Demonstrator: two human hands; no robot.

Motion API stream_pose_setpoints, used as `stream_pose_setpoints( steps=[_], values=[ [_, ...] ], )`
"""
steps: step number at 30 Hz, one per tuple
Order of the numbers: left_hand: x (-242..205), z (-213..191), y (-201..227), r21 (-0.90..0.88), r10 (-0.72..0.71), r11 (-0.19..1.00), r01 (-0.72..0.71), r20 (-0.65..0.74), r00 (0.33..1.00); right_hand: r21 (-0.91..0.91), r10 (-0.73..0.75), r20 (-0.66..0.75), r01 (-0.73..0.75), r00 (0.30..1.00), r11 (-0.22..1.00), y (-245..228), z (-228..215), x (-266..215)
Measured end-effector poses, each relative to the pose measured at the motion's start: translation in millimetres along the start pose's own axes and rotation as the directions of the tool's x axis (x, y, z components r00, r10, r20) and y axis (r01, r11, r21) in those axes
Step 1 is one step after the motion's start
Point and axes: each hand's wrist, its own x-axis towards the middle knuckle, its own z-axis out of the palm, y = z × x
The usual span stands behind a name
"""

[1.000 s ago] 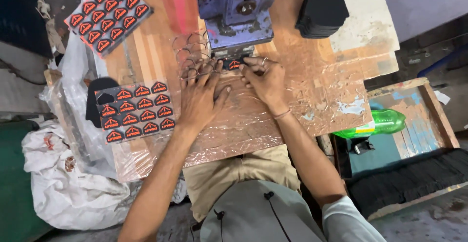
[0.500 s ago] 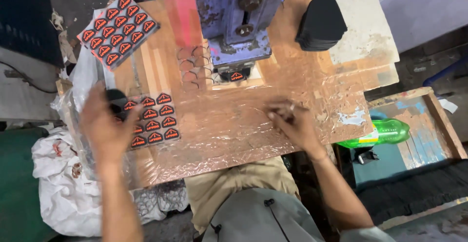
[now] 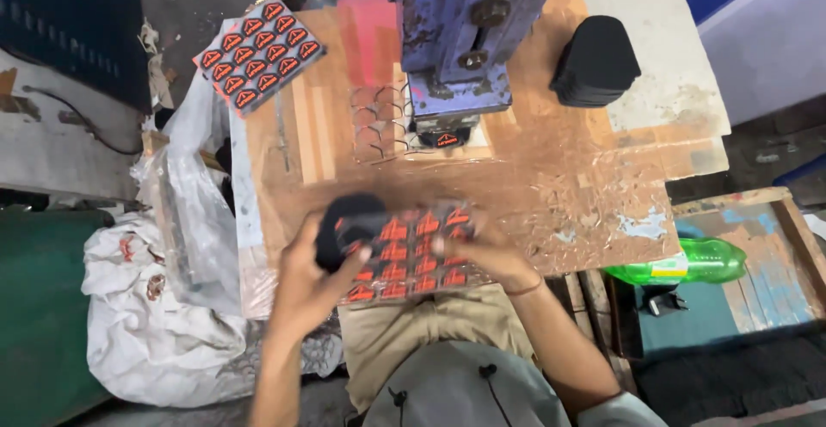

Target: The person assembles small, triangular mouse pads by placing them into a clear plastic sheet with cutouts. They then place a black fabric piece on top of the plastic sheet and press down to secure the items. The person repeats this process multiple times, stacking the completed assemblies on the table.

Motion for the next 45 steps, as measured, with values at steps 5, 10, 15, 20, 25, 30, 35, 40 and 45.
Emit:
stream_pose_setpoints(
  steps=[5, 10, 15, 20, 25, 30, 35, 40, 45],
  values=[
    [37, 37, -31, 0.032, 0.061, 0.998, -0.062, 0.017, 0.998, -0.474, 0.057, -0.047, -0.072, 0.997, 0.877, -3, 34, -23],
    [58, 48, -47, 0.502, -0.393, 0.785, 0.364, -0.051, 0.918, -0.818, -0.221, 0.574, 0.539, 0.788, -0.2, -55, 44, -58],
    [59, 24, -82, -0.269, 0.093, 0.962, -0.044, 0.171, 0.981, -0.66, -0.402, -0.081, 0.253, 0.912, 0.707, -64, -8, -42],
    [50, 23, -70, -0.254, 0.04, 0.967, 0.032, 0.272, 0.961, -0.589, -0.352, -0.465, 0.013, 0.812, 0.808, -22, -86, -64],
    [23, -20, -103, -0.173, -0.028, 0.985, 0.022, -0.032, 0.999, -0.51, -0.358, -0.449, 0.094, 0.819, 0.855, 1, -163, -49],
    [40, -159, -180, -0.424, -0.275, 0.905, -0.038, -0.651, 0.708, -0.46, -0.321, -0.598, 0.014, 0.735, 0.888, 46, -176, -45],
    [46, -166, -222, 0.358, -0.053, 0.902, 0.241, -0.462, 0.885, -0.489, -0.356, -0.581, 0.036, 0.732, 0.872, 59, -184, -38],
    [77, -30, -68, 0.632, 0.356, 0.767, -0.106, -0.283, 0.891, -0.75, -0.477, -0.515, -0.104, 0.712, 0.654, 56, -192, -43],
    [124, 77, -65, 0.662, 0.529, 0.546, -0.513, 0.203, 0.824, -0.513, -0.19, -0.659, -0.25, 0.727, 0.821, 25, -210, -49]
  ],
)
